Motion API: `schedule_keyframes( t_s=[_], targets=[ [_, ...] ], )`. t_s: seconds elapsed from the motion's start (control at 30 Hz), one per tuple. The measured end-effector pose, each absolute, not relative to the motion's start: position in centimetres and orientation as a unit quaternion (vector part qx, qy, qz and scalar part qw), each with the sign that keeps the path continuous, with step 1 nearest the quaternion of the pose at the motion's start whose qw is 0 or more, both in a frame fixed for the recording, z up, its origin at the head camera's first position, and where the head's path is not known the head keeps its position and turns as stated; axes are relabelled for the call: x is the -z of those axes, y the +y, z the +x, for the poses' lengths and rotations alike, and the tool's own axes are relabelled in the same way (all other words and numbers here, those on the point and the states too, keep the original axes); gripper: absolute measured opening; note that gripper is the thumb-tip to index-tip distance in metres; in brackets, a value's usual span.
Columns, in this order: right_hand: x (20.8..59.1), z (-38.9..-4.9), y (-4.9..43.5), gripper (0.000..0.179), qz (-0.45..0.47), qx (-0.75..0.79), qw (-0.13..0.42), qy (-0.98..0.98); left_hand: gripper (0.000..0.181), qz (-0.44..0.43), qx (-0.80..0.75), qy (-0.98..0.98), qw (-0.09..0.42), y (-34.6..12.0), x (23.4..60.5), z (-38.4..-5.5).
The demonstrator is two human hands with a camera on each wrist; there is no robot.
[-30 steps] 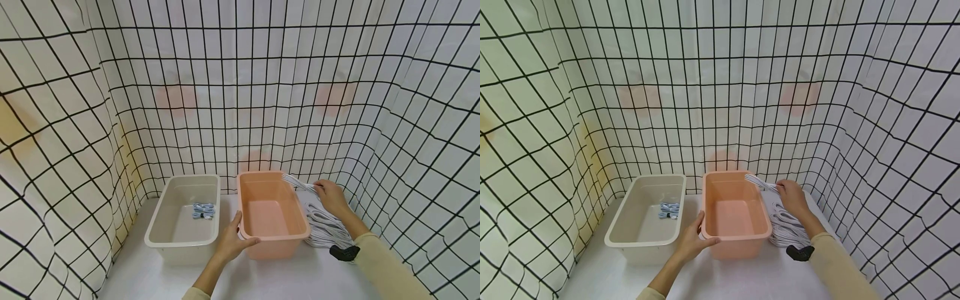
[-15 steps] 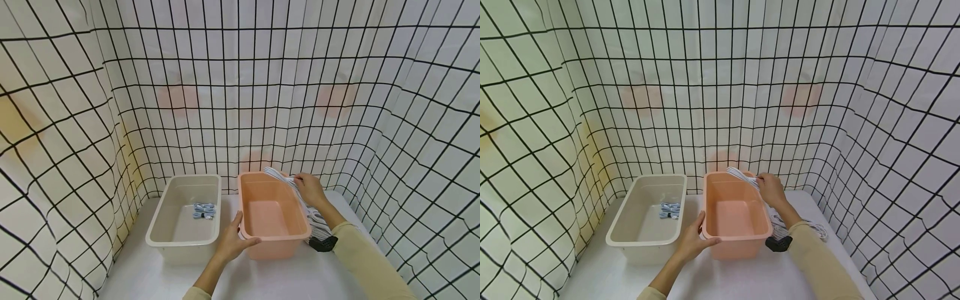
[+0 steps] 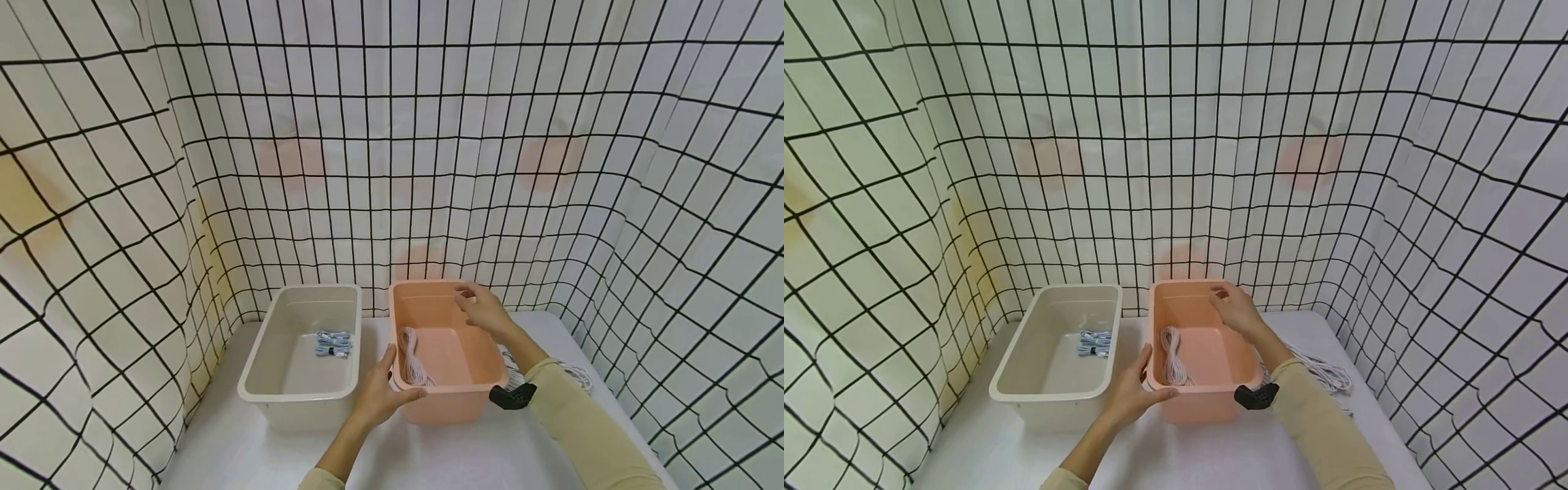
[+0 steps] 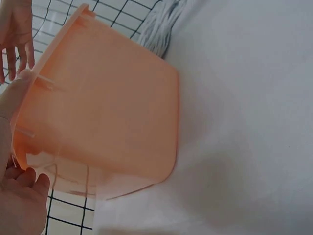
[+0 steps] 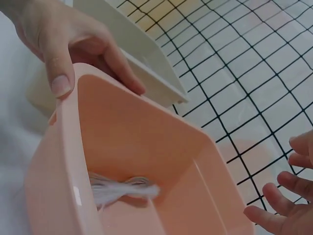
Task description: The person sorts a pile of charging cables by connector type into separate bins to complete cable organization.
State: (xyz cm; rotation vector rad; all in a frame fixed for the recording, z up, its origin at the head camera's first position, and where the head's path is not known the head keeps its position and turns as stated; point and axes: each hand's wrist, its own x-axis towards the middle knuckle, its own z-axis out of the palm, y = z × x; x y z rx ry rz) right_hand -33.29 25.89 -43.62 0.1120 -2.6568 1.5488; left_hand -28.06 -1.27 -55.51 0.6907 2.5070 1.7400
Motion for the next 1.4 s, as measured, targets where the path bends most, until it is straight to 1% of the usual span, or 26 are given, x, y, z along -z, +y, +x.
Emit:
schedule_keyframes(
  t_s=[0.23, 0.5, 0.67, 0.9, 1.07, 1.3, 1.4],
  targets=[
    [43.7, -33.0, 26.1, 0.046, 0.07, -0.461, 0.036, -0.884, 0.117, 0.216, -0.563, 0.798, 0.01, -1.2, 55.4, -28.1],
    [43.7, -32.8, 26.0, 0.039, 0.087, -0.416, 0.05, -0.904, 0.115, 0.213, -0.557, 0.803, 0.007, -1.2, 55.4, -28.1],
    [44.0, -32.8, 26.3, 0.041, 0.091, -0.418, 0.05, -0.903, 0.115, 0.21, -0.559, 0.802, 0.012, -1.2, 55.4, -28.0],
    [44.1, -32.0, 27.2, 0.044, 0.095, -0.435, 0.034, -0.895, 0.117, 0.216, -0.559, 0.801, 0.009, -1.2, 55.4, -28.0],
    [44.5, -31.6, 28.0, 0.047, 0.104, -0.417, 0.037, -0.902, 0.118, 0.211, -0.558, 0.802, 0.015, -1.2, 55.4, -27.9],
    [44.5, -31.0, 28.9, 0.047, 0.096, -0.407, 0.032, -0.908, 0.116, 0.222, -0.563, 0.796, 0.003, -1.1, 55.6, -27.9],
    [44.5, -30.9, 29.5, 0.049, 0.089, -0.409, 0.028, -0.908, 0.116, 0.218, -0.563, 0.797, 0.006, -1.1, 55.7, -28.0]
  ],
)
